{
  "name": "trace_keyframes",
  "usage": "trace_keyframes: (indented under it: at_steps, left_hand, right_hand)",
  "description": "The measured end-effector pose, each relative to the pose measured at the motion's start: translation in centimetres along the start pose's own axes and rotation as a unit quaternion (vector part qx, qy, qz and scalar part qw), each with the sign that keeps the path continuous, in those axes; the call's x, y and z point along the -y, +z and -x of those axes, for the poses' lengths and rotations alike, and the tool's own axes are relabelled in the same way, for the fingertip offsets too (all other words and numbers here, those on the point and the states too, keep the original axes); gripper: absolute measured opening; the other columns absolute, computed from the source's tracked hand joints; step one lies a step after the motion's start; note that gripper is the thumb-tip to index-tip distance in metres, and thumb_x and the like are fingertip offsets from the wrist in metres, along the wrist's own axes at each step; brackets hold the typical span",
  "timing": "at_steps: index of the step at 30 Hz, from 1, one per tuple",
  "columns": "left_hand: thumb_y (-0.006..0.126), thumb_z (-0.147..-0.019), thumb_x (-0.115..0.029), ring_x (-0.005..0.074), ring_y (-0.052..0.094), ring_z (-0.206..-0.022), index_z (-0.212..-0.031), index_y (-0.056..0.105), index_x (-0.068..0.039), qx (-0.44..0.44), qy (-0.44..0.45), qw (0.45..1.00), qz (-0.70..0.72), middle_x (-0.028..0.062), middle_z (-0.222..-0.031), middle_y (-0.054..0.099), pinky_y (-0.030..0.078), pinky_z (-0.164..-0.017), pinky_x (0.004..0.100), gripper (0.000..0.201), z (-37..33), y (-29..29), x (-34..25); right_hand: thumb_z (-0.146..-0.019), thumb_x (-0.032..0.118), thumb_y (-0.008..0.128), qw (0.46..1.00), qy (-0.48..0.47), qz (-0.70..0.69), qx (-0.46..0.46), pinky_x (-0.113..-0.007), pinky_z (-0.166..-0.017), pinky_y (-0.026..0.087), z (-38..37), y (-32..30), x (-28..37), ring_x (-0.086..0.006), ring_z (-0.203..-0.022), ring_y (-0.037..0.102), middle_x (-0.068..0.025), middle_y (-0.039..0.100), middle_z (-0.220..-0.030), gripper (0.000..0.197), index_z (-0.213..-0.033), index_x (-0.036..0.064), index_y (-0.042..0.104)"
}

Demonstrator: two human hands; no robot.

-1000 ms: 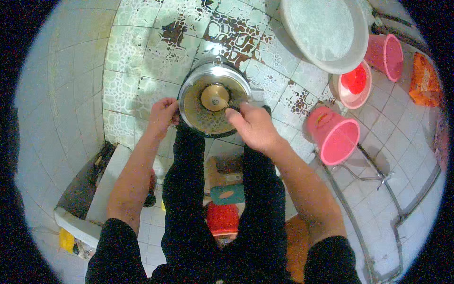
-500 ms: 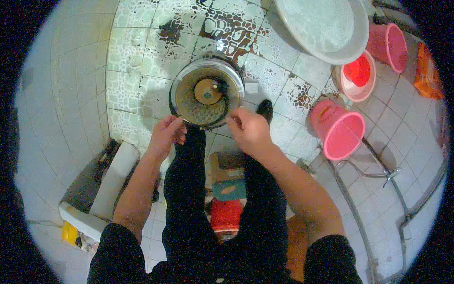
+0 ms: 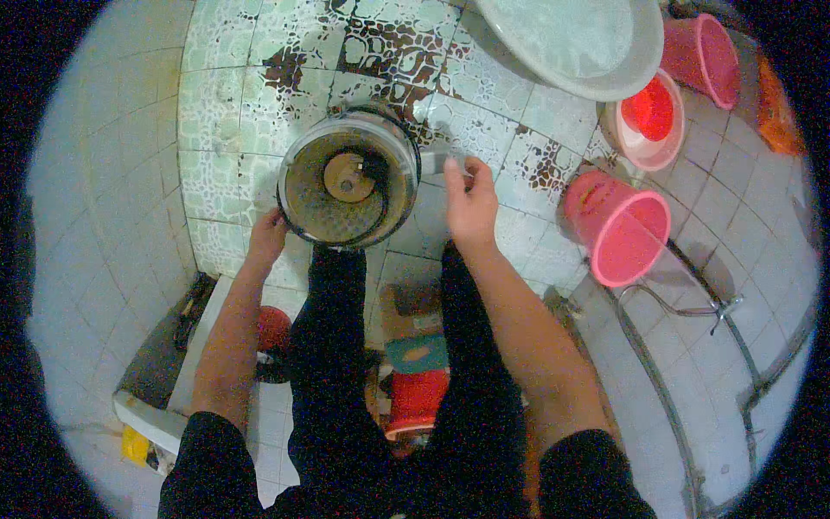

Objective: The person scrubs the exterior of a silver cylindrical appliance with a steel wool pad, repeatedly dipping it into a red bowl of water. They then rinse the appliance by pouring water from the red bowl and a pink bucket over it. Finally, they lift the appliance and move it to a different spot on the floor.

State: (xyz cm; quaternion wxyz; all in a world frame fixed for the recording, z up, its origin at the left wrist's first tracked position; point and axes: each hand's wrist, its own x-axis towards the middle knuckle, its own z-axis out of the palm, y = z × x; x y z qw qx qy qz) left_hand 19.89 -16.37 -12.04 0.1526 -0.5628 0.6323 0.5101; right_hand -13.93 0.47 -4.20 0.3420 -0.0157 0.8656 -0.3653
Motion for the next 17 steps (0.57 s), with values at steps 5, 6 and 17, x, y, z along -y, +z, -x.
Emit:
trace_keyframes:
  at_steps: [5, 6, 17]
  left_hand:
    - [0.050, -0.090, -0.020, 0.0200, 0.062, -0.085, -0.104, 0.064, 0.001, 0.028, -0.055, 0.988, 0.142, 0.0104, -0.091, 0.068, 0.048, -0.077, 0.0317, 0.028, -4.2, 0.8, -3.5]
    - [0.050, -0.090, -0.020, 0.0199, 0.063, -0.084, -0.104, 0.065, 0.000, 0.027, -0.058, 0.971, 0.231, 0.0097, -0.090, 0.068, 0.048, -0.077, 0.0318, 0.029, -5.4, 1.3, -2.6]
    - [0.053, -0.093, -0.047, 0.0173, 0.056, -0.085, -0.109, 0.061, -0.001, 0.087, -0.165, 0.920, 0.345, 0.0077, -0.096, 0.061, 0.045, -0.076, 0.0296, 0.049, -11.3, 5.7, 0.9]
  right_hand:
    - [-0.080, 0.052, 0.066, 0.938, 0.299, -0.169, -0.059, -0.039, -0.089, 0.045, -3.9, 4.6, -0.5, -0.0263, -0.112, 0.050, -0.0182, 0.049, -0.127, 0.083, -0.134, -0.0035, 0.039]
    - [-0.079, 0.049, 0.067, 0.945, 0.277, -0.150, -0.089, -0.038, -0.088, 0.045, -4.8, 6.1, -1.5, -0.0263, -0.111, 0.051, -0.0187, 0.050, -0.126, 0.081, -0.134, -0.0045, 0.039]
    - [-0.076, 0.027, 0.067, 0.984, 0.079, -0.066, -0.146, -0.031, -0.070, 0.049, -10.3, 4.9, -9.9, -0.0184, -0.072, 0.061, -0.0119, 0.069, -0.083, 0.033, -0.092, -0.0019, 0.069]
